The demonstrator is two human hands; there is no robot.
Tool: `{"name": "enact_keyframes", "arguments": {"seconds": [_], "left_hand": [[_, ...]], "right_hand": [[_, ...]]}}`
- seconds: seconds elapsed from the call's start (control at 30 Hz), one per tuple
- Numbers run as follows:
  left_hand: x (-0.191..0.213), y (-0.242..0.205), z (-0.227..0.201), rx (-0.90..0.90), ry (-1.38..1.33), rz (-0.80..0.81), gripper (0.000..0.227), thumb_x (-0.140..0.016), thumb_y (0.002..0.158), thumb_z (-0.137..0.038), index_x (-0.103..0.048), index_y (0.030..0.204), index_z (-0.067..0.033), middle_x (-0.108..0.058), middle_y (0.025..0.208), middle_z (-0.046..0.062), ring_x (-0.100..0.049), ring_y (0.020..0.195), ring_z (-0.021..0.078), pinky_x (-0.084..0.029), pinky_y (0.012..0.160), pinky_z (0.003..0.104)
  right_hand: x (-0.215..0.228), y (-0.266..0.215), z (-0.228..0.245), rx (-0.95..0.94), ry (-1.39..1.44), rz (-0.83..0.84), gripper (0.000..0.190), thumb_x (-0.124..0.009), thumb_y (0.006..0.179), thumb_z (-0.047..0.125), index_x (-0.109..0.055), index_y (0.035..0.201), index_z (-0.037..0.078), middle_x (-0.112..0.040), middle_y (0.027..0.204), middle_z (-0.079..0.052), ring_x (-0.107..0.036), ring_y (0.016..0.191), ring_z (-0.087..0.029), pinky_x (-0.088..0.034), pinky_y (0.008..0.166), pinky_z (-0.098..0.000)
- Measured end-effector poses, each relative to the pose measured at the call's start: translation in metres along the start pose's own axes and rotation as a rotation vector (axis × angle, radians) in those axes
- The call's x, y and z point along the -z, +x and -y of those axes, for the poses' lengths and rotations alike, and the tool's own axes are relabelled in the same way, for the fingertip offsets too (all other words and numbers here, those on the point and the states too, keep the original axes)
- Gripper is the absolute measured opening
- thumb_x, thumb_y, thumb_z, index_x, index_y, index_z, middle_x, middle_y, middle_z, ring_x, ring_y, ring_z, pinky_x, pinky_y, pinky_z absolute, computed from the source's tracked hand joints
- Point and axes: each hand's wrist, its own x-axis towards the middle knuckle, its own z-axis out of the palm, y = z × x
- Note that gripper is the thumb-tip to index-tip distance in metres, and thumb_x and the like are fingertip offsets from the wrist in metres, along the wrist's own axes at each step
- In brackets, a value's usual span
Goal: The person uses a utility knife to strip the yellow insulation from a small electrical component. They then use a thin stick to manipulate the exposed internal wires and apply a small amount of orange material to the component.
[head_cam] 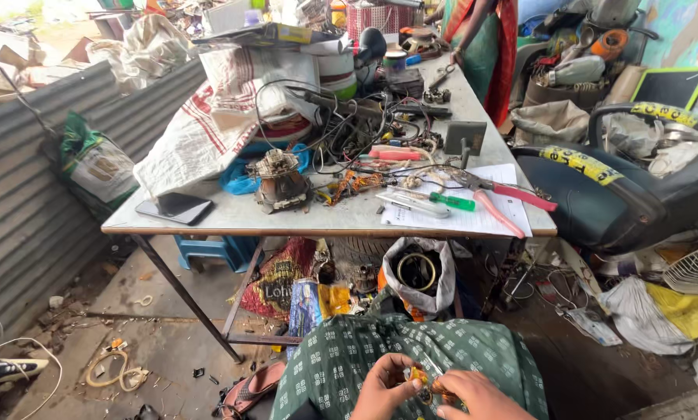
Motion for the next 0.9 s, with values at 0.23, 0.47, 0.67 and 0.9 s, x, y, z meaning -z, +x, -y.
{"name": "enact_keyframes", "arguments": {"seconds": [0.23,0.47,0.67,0.9], "left_hand": [[-0.009,-0.025,-0.008,-0.111,0.046,-0.084,0.030,-0.078,0.090,0.003,-0.061,0.113,-0.0034,-0.066,0.101,0.001,-0.061,0.089,0.0080,-0.053,0.079,0.025],[-0.033,-0.049,-0.041,0.026,-0.014,-0.031,0.030,-0.076,0.088,0.002,-0.063,0.115,-0.0026,-0.071,0.110,0.003,-0.067,0.098,0.0102,-0.056,0.086,0.026],[-0.032,-0.043,-0.039,-0.043,0.051,-0.063,0.031,-0.076,0.088,0.003,-0.061,0.115,-0.0031,-0.070,0.110,0.003,-0.066,0.098,0.0090,-0.055,0.085,0.025],[-0.034,-0.039,-0.034,-0.038,-0.026,-0.005,0.029,-0.073,0.090,0.004,-0.058,0.114,-0.0034,-0.070,0.109,0.004,-0.065,0.099,0.0109,-0.054,0.087,0.026]], "right_hand": [[-0.003,-0.021,0.016,0.137,-0.070,-0.207,0.047,-0.074,0.083,0.030,-0.063,0.121,0.005,-0.066,0.121,-0.010,-0.059,0.107,-0.033,-0.046,0.094,-0.0436],[0.005,-0.032,0.024,0.193,-0.080,-0.247,0.030,-0.071,0.087,0.028,-0.067,0.104,0.004,-0.069,0.101,-0.012,-0.062,0.097,-0.036,-0.047,0.088,-0.0465],[0.018,-0.034,0.043,0.241,0.073,-0.160,0.021,-0.069,0.089,0.022,-0.069,0.099,0.004,-0.070,0.094,-0.013,-0.065,0.092,-0.033,-0.049,0.084,-0.0442],[0.016,-0.035,0.043,0.159,0.205,-0.156,0.018,-0.067,0.093,0.020,-0.072,0.098,0.003,-0.072,0.090,-0.008,-0.069,0.087,-0.025,-0.052,0.082,-0.0375]]}}
